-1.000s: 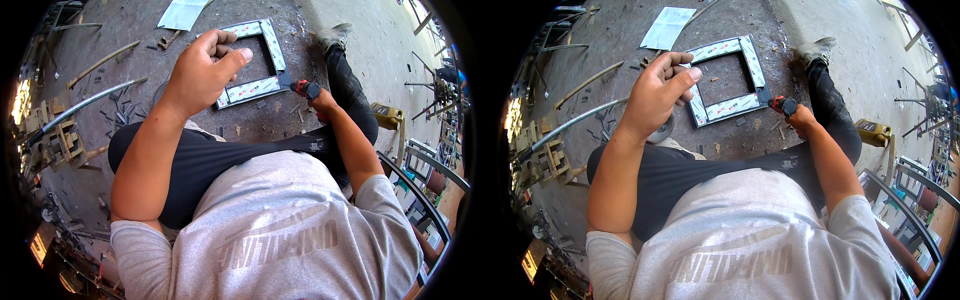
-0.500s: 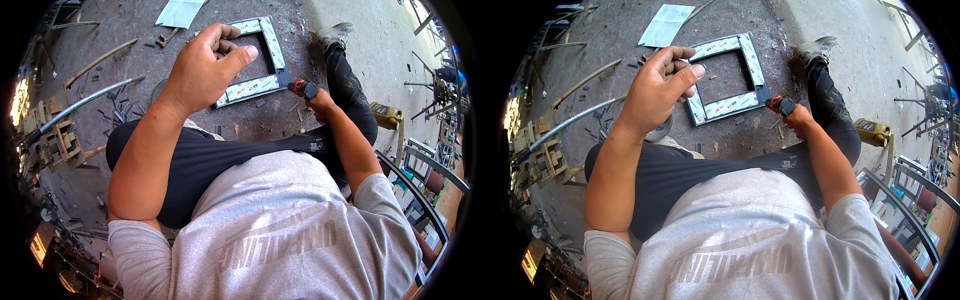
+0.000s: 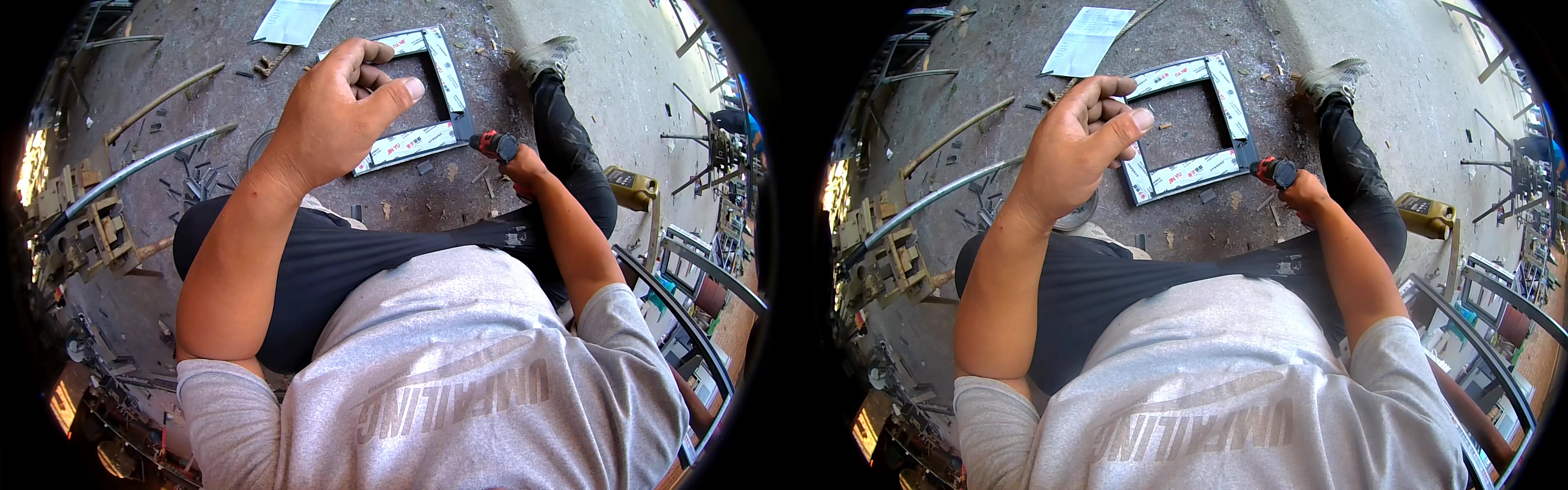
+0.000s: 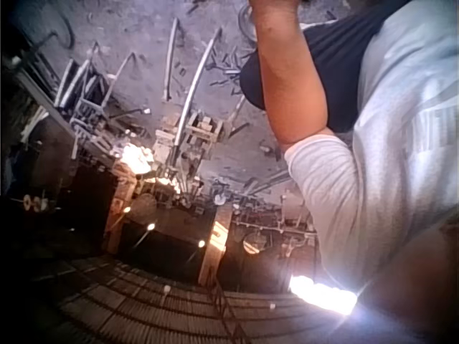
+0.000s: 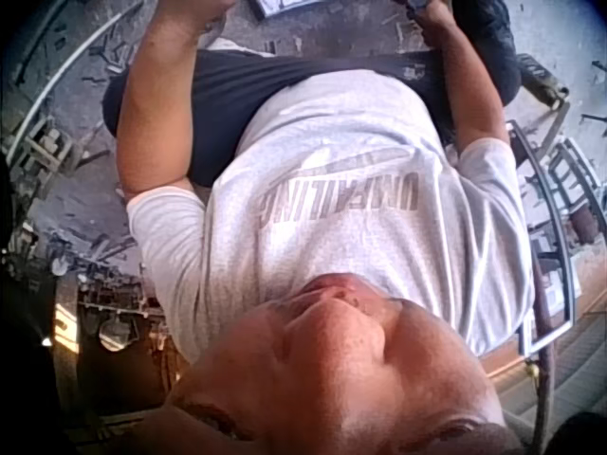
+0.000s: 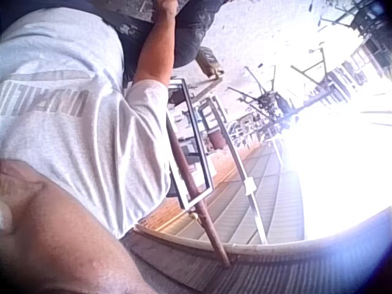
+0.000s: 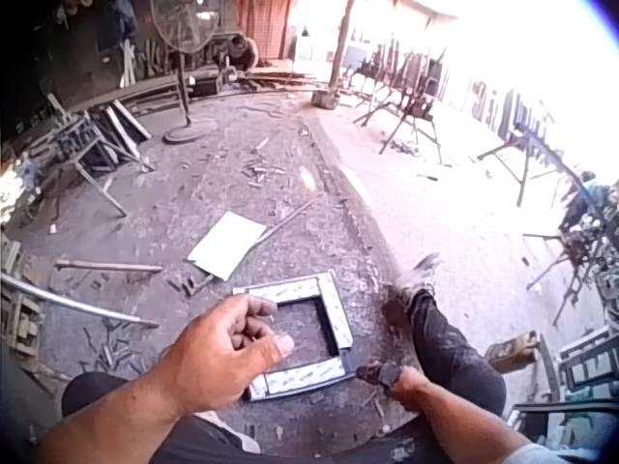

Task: The person assembles a square metal frame by joining four metal profiles on the floor. They use a cordless drill to drive screws into the corners to secure the pieces together.

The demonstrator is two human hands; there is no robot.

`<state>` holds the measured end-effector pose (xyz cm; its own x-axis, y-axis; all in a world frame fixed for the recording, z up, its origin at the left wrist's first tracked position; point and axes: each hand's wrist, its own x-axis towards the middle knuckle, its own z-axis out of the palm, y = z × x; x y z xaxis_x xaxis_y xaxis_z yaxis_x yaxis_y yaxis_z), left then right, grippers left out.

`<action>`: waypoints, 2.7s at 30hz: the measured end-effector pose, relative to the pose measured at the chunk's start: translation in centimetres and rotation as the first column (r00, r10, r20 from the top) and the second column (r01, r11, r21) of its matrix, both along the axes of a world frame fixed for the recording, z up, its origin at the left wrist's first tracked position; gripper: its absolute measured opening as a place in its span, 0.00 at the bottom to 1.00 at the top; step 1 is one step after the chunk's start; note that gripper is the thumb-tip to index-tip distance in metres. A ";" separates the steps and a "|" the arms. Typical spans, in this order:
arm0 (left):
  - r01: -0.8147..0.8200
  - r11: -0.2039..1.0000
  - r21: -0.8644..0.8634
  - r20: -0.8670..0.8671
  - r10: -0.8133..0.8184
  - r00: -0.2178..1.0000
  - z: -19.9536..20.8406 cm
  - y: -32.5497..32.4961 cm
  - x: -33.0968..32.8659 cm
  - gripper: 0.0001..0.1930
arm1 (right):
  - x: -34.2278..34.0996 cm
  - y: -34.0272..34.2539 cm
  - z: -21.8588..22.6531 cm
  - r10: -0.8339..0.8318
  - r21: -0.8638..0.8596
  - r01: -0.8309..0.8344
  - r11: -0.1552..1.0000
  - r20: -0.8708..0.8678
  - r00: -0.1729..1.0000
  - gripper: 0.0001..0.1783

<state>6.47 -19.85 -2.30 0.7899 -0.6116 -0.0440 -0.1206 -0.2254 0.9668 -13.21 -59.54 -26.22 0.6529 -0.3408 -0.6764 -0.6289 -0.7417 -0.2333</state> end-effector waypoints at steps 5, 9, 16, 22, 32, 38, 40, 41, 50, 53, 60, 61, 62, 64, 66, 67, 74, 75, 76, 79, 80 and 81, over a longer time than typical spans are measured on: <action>0.008 1.000 0.008 -0.009 -0.008 1.000 0.0 0.0 0.0 0.32 | 0.0 -0.2 -0.3 -0.006 -0.018 0.006 1.000 -0.006 1.000 0.22; 0.014 1.000 0.014 -0.017 -0.013 1.000 -0.1 0.0 0.0 0.32 | 0.1 -0.3 -0.6 0.010 -0.043 -0.011 0.999 -0.006 1.000 0.22; 0.026 1.000 0.005 -0.063 -0.025 0.998 0.6 -0.2 -0.5 0.30 | 2.1 1.6 1.0 0.149 -0.064 -0.152 0.986 -0.050 0.988 0.17; 0.016 0.997 -0.070 -0.156 -0.026 0.987 2.3 -0.1 -0.7 0.31 | 3.4 2.3 0.4 0.268 -0.096 -0.280 0.955 -0.123 0.956 0.16; -0.056 0.984 -0.167 -0.187 0.024 0.982 2.7 1.5 0.4 0.31 | 4.0 2.4 0.0 0.235 -0.105 -0.266 0.958 -0.239 0.942 0.16; -0.070 0.979 -0.191 -0.223 0.026 0.975 2.9 2.1 0.9 0.32 | 4.3 2.3 -0.5 0.287 -0.135 -0.330 0.934 -0.264 0.921 0.16; -0.070 0.979 -0.193 -0.248 0.020 0.969 2.9 2.3 1.0 0.32 | 4.3 2.5 -1.0 0.304 -0.131 -0.349 0.928 -0.276 0.912 0.16; -0.069 0.980 -0.187 -0.239 0.023 0.971 2.9 2.4 1.0 0.31 | 4.5 2.6 -0.9 0.322 -0.131 -0.363 0.922 -0.259 0.911 0.16; -0.071 0.992 -0.100 -0.121 0.059 0.991 1.8 2.8 1.6 0.30 | 4.4 2.4 -0.4 0.330 -0.119 -0.355 0.927 -0.184 0.926 0.14; -0.080 0.995 -0.066 -0.060 0.076 0.995 1.6 2.4 1.6 0.31 | 5.0 2.7 0.1 0.386 -0.102 -0.418 0.903 -0.238 0.891 0.15; -0.096 0.993 0.067 0.026 0.094 0.995 0.0 1.5 1.5 0.33 | 4.8 2.2 -1.3 0.374 -0.109 -0.410 0.906 -0.248 0.893 0.15; -0.096 0.991 0.089 0.038 0.093 0.995 -0.4 1.3 1.8 0.33 | 4.6 2.2 -1.2 0.371 -0.118 -0.414 0.902 -0.274 0.887 0.15; -0.096 0.989 0.111 0.050 0.091 0.995 -0.8 1.2 1.9 0.33 | 4.1 1.7 -1.8 0.369 -0.115 -0.404 0.908 -0.240 0.898 0.15; -0.111 0.983 0.144 0.055 0.104 0.993 -1.3 1.1 2.1 0.33 | 3.3 0.9 -3.7 0.366 -0.106 -0.387 0.916 -0.171 0.915 0.15; -0.142 0.973 0.180 0.064 0.132 0.989 -1.2 1.6 1.9 0.33 | 5.2 3.7 0.4 0.378 -0.097 -0.403 0.910 -0.207 0.902 0.15; -0.132 0.974 0.183 0.056 0.124 0.991 -1.1 1.2 1.8 0.32 | 5.0 4.3 2.4 0.361 -0.100 -0.392 0.914 -0.236 0.902 0.15; -0.094 0.969 0.227 0.129 0.066 0.990 -1.9 0.4 1.5 0.30 | 3.9 3.8 3.7 0.231 -0.076 -0.248 0.966 -0.182 0.956 0.15; -0.093 0.967 0.237 0.135 0.062 0.989 -2.1 0.5 1.5 0.30 | 3.7 3.9 4.4 0.192 -0.065 -0.201 0.977 -0.116 0.974 0.16; -0.089 0.965 0.245 0.140 0.055 0.989 -2.3 0.5 1.6 0.29 | 3.4 3.7 4.7 0.148 -0.053 -0.151 0.987 -0.053 0.988 0.17; -0.071 0.957 0.280 0.130 0.035 0.991 -2.3 0.6 1.5 0.27 | 2.7 2.5 4.4 0.020 0.077 -0.035 0.996 0.184 0.983 0.22; -0.062 0.954 0.292 0.121 0.027 0.992 -2.3 0.5 1.5 0.26 | 2.6 2.1 4.3 0.022 0.110 -0.055 0.992 0.282 0.959 0.24; -0.060 0.946 0.318 0.137 0.017 0.990 -2.3 0.4 1.5 0.27 | 2.7 1.8 4.1 0.021 0.139 -0.079 0.987 0.378 0.926 0.26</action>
